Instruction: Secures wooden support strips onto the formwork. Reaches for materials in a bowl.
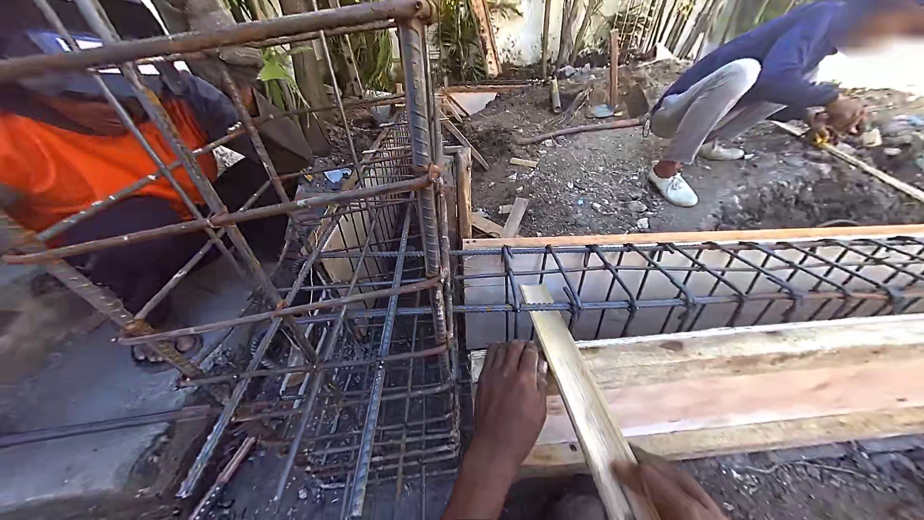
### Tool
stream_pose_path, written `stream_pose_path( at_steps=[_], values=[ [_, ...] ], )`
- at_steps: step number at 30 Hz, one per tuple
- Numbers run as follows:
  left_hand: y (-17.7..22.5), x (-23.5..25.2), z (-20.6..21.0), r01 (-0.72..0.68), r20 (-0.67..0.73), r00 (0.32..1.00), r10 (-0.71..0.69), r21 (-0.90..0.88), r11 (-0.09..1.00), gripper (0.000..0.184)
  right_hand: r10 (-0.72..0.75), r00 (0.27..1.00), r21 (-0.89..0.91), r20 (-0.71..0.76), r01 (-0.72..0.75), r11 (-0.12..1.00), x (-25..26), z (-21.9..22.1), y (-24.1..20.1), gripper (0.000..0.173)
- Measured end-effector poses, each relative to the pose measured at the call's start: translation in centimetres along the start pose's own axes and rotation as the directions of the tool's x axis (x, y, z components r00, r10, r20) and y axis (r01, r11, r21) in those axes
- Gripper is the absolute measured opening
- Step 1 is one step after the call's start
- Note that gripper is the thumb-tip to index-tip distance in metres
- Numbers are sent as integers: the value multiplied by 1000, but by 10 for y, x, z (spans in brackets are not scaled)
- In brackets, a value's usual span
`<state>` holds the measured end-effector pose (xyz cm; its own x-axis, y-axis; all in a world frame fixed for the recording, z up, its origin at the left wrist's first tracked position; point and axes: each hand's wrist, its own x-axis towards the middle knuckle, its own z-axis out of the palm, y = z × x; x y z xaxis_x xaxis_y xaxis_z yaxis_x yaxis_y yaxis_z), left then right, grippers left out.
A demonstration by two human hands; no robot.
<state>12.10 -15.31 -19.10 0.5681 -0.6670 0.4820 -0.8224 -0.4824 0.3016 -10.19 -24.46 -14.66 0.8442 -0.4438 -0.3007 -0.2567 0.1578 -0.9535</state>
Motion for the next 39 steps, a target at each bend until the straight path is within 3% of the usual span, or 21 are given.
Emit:
stream_pose_path(
  at_steps=[5,9,13,16,24,29,32,36,39],
  values=[
    [2,-1,-6,9,58,998,-8,-12,1000,43,-26,996,28,83,23,999,-1,5,7,38],
    [3,0,-6,9,48,999,-8,-14,1000,43,-79,996,-46,-28,77,996,-10,12,7,26],
    [1,-4,-4,-1,33,999,2,-30,1000,41,-26,997,-69,-71,22,997,14,15,-4,22],
    [0,-5,-4,-6,42,999,6,-12,1000,43,-73,989,-93,-129,61,994,37,17,-3,21],
    [0,-3,-5,-8,50,999,8,2,1000,41,-171,966,-163,-192,140,977,69,18,-8,22],
    [2,0,-7,1,52,999,-1,4,1000,43,-163,951,-353,-264,62,934,95,13,-18,36],
    [2,-1,-9,4,82,997,-3,-10,1000,44,-151,950,-384,-273,36,923,78,9,-11,43],
    [3,0,-13,5,108,994,-2,-25,1000,44,-129,966,-246,-226,71,967,49,8,-5,30],
    [4,-4,-12,5,104,995,-1,-32,999,43,-174,954,-262,-243,108,959,55,11,-5,31]
  ],
)
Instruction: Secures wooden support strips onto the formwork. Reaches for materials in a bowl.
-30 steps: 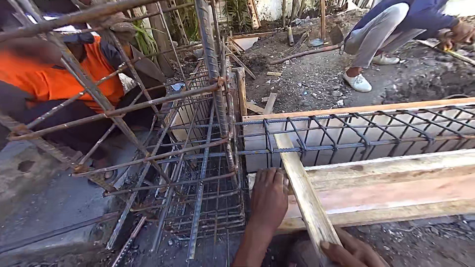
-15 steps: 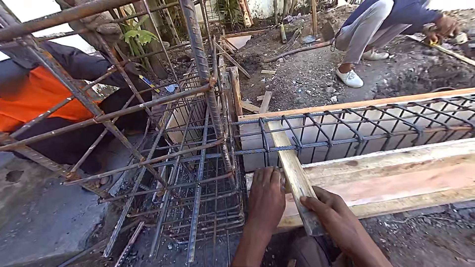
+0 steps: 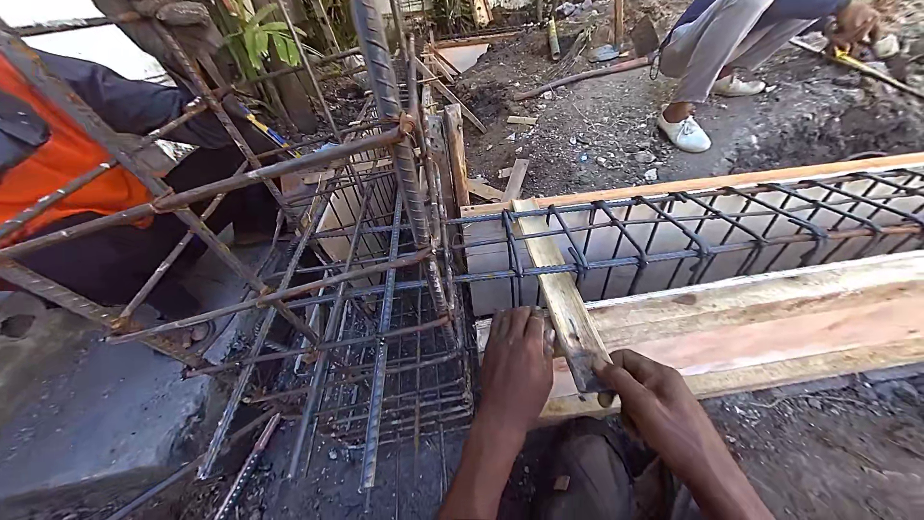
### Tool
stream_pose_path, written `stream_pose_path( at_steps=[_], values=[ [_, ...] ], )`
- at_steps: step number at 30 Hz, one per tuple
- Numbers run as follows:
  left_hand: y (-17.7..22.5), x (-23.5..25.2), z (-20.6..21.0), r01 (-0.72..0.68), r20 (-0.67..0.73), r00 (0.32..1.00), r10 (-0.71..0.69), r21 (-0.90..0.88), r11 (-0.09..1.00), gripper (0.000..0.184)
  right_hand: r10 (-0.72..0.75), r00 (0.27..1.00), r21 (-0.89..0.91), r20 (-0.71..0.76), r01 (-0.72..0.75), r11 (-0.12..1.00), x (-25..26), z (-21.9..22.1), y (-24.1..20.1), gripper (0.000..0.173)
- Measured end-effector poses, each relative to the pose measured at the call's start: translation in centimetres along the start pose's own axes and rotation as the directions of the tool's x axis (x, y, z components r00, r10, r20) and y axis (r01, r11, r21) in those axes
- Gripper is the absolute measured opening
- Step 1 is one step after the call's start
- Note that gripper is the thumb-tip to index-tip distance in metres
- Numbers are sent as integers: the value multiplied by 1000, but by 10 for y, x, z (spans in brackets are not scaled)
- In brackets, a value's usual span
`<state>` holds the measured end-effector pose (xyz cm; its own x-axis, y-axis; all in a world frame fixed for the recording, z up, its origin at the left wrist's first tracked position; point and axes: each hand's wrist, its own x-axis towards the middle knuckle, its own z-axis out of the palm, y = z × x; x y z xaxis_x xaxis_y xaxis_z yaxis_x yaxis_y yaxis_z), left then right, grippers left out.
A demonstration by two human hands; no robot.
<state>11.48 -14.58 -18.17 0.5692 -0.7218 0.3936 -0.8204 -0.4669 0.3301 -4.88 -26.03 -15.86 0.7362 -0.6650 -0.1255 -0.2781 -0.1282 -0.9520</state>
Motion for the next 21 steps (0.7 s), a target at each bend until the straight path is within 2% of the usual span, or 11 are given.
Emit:
stream_pose_path(
  at_steps=[5,14,21],
  values=[
    [1,-6,-1,-2,-5,1000,2,-4,1000,41,-42,999,-14,-11,42,999,16,5,-4,32],
    [3,-10,-5,-6,-9,1000,6,-13,1000,42,-10,1000,-9,4,10,1000,30,6,-14,33],
    [2,-8,-5,2,6,1000,-2,-55,998,42,-37,998,-132,-46,30,991,21,-3,3,38]
  ],
)
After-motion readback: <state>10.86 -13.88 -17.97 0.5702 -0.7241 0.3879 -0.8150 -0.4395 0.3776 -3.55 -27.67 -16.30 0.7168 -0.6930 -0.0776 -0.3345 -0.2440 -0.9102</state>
